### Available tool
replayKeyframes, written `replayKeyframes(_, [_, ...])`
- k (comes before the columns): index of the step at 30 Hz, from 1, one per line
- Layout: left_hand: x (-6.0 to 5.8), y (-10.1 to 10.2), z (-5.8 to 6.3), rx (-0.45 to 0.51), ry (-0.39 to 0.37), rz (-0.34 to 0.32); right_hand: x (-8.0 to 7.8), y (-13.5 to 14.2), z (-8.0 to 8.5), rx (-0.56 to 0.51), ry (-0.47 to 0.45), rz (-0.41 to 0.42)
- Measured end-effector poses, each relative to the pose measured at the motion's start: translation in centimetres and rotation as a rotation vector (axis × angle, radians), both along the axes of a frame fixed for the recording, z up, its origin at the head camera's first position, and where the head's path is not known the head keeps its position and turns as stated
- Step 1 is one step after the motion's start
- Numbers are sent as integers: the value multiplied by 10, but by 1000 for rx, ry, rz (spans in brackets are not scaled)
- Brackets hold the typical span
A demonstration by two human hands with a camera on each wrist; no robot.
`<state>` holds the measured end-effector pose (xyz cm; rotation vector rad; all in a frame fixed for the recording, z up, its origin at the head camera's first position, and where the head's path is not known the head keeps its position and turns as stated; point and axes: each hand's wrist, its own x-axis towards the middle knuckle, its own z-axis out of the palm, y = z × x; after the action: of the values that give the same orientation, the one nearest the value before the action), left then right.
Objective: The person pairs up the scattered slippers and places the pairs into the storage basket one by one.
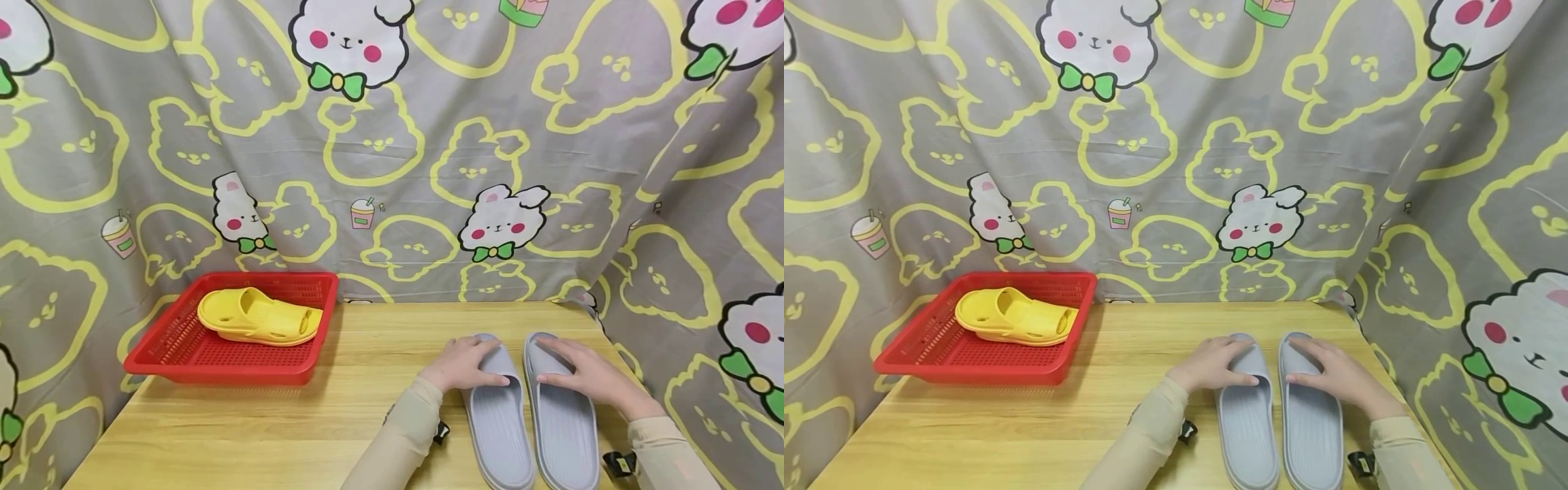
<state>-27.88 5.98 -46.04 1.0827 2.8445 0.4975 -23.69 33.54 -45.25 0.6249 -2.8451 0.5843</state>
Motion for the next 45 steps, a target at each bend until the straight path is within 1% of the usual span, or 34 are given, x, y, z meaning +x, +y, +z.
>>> replayKeyframes(4, [0,-8,2,26,22,22,0,-2,4,-5,21,9])
replayKeyframes(10, [0,-20,6,85,17,55,0,-5,8,7,82,38])
replayKeyframes(16, [-3,-32,10,137,24,103,-1,-7,12,2,61,34])
replayKeyframes(22, [-5,-40,12,218,71,133,2,-11,22,-2,65,28])
replayKeyframes(26, [-6,-45,12,242,104,152,2,-10,22,-10,64,9])
replayKeyframes(32, [-8,-52,13,260,179,187,1,-10,24,-9,64,-43])
replayKeyframes(40, [-12,-60,13,304,212,277,1,-13,32,-10,79,-111])
replayKeyframes(45, [-14,-67,14,330,247,323,0,-12,34,-26,39,-148])
